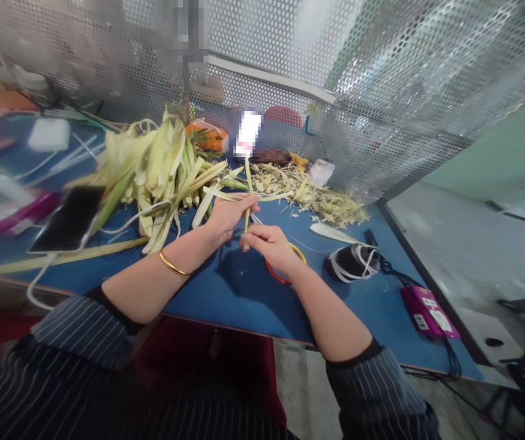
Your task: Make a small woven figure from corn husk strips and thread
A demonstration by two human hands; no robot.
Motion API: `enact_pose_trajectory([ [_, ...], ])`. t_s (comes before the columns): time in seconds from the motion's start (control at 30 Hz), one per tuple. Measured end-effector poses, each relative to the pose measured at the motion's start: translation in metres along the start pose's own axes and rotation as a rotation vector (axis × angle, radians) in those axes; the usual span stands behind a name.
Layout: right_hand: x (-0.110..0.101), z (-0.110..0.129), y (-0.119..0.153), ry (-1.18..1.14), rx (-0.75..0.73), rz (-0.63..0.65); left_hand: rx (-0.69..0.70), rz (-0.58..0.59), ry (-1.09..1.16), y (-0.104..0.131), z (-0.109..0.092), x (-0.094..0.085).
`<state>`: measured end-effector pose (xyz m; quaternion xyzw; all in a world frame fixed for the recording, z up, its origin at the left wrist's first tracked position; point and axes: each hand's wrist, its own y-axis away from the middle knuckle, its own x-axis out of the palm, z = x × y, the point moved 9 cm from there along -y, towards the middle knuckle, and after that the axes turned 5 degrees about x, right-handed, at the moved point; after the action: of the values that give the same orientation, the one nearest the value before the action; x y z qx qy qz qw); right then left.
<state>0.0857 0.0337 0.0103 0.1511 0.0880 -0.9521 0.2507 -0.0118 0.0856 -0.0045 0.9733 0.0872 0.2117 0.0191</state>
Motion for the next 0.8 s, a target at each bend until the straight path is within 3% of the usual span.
enact_pose_trajectory([
  [0.07, -0.015, -0.012, -0.004, -0.077, 0.082, -0.136, -0.055, 0.037, 0.003, -0.001, 0.005, 0.002],
  [0.17, -0.053, -0.034, 0.000, -0.342, 0.160, -0.521, -0.115, 0.157, -0.046, 0.002, 0.009, 0.011],
  [0.23, -0.065, -0.042, 0.002, -0.504, 0.144, -0.625, -0.168, 0.213, -0.087, 0.005, 0.014, 0.015],
  [0.4, -0.069, -0.042, 0.002, -0.617, 0.116, -0.634, -0.320, 0.308, -0.076, 0.015, 0.026, 0.022],
  [0.57, -0.064, -0.038, 0.003, -0.546, 0.137, -0.621, -0.183, 0.310, -0.072, 0.013, 0.021, 0.023],
  [0.8, -0.088, -0.030, 0.010, -0.361, 0.134, -0.737, -0.133, 0.338, -0.229, 0.015, 0.012, 0.026],
])
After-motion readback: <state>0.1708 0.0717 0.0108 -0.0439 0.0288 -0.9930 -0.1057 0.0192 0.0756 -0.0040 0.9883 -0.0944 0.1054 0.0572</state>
